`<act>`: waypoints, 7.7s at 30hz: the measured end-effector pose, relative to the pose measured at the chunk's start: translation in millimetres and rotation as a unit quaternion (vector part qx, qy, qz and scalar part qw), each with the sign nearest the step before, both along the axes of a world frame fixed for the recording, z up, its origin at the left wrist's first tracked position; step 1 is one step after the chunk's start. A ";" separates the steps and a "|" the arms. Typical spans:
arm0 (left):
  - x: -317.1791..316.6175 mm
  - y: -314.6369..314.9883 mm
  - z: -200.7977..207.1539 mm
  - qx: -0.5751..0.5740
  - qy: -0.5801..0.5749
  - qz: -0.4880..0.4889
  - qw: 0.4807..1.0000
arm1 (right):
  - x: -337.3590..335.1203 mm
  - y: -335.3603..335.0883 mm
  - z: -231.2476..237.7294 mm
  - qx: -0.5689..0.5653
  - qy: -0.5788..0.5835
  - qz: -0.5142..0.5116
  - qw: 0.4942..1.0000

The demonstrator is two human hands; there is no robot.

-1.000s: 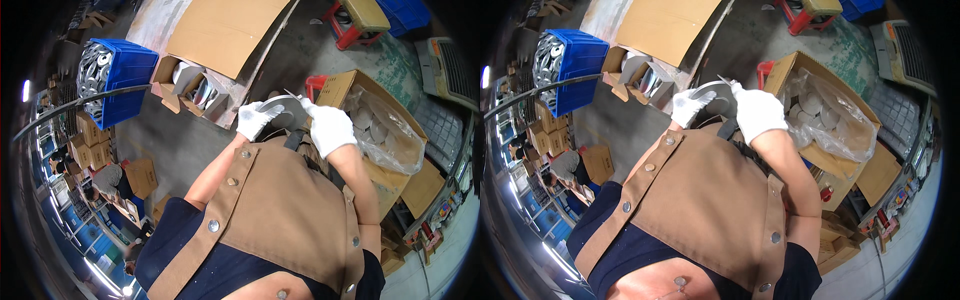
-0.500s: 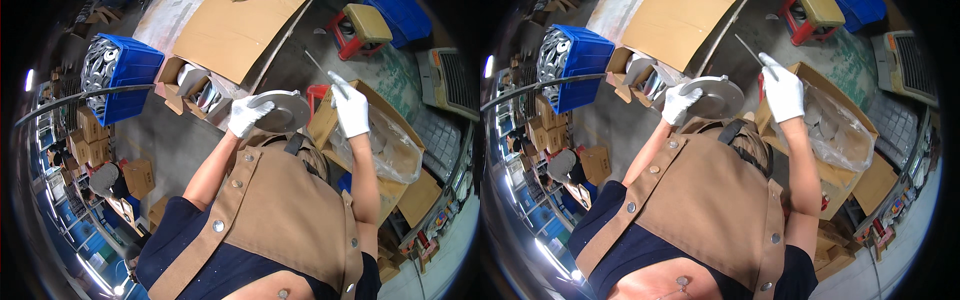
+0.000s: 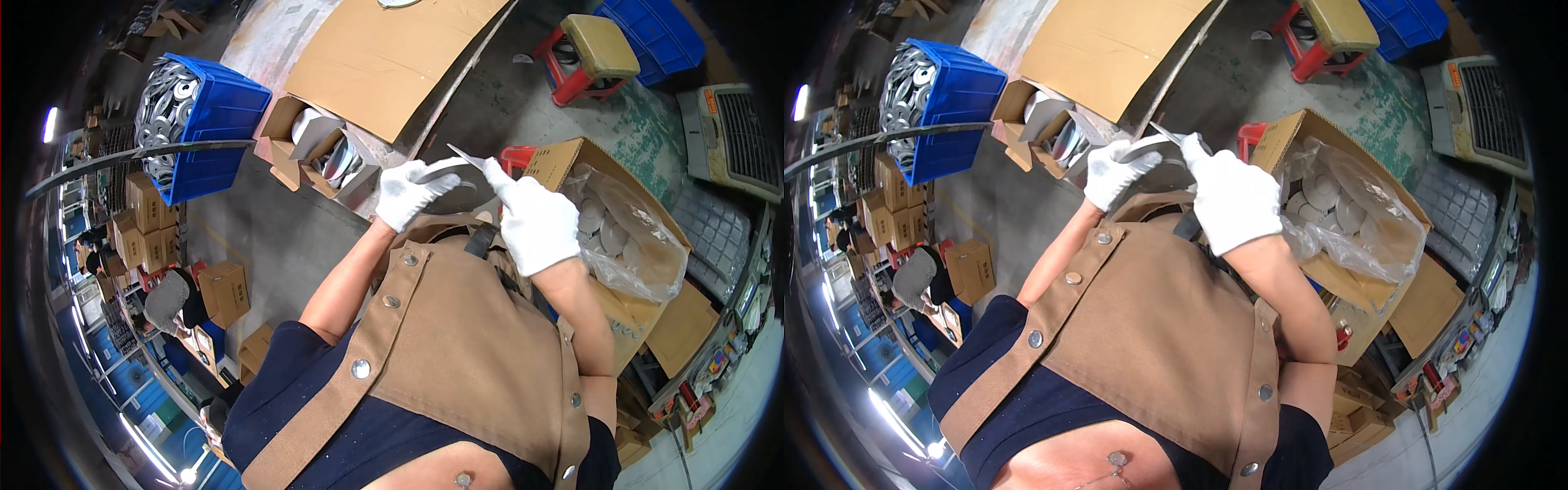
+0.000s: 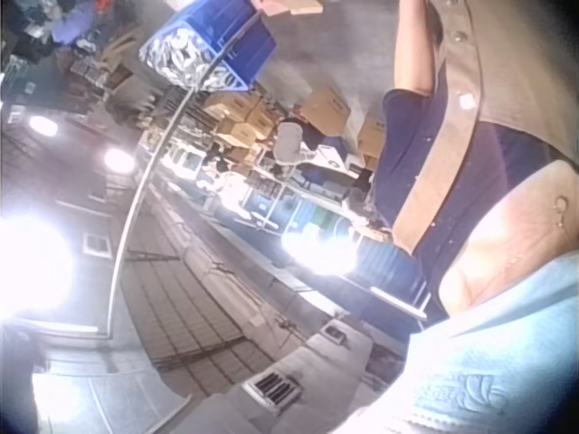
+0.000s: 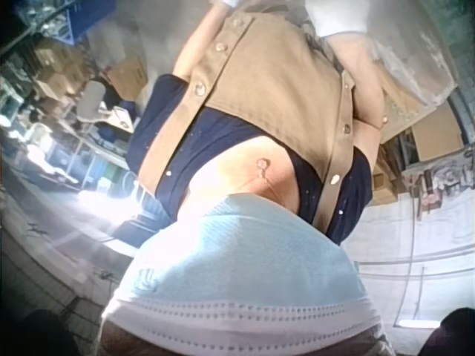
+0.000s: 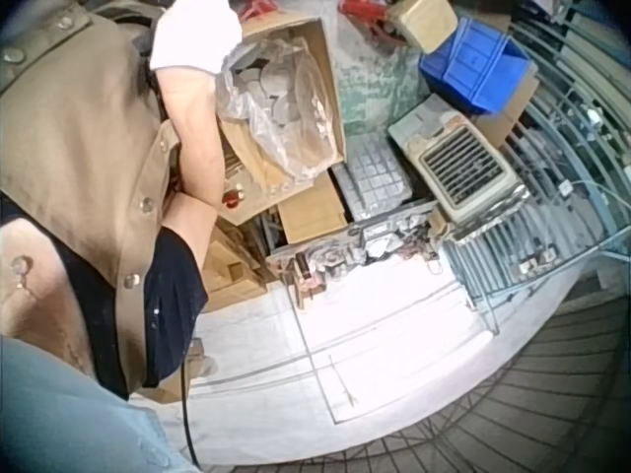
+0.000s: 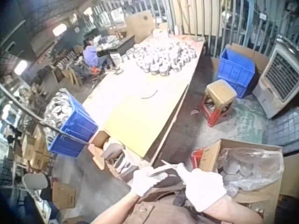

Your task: The person scrapes the edges of round metal parts with a blade and places them into a lined cardboard box. Afterwards, the person walks over to a desk where a coworker writes on a clipboard.

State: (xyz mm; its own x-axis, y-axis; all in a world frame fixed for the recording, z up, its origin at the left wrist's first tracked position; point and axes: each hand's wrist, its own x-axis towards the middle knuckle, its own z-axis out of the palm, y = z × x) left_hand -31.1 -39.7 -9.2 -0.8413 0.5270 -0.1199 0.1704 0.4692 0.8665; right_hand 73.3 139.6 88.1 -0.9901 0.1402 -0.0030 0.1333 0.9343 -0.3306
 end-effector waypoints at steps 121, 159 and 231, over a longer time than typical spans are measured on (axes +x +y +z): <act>-25.0 -908.5 -32.0 0.659 -0.224 0.608 0.382 | -305.7 -941.4 -141.1 -0.534 -0.523 -0.045 0.662; -711.3 -1276.7 1.0 0.588 -0.234 0.543 0.552 | -863.3 -1316.7 -68.6 -0.657 -0.162 -0.041 0.735; -1894.0 -663.1 14.5 -0.128 -0.072 -0.150 0.978 | -1869.0 -729.4 -8.0 0.066 -0.032 -0.132 0.989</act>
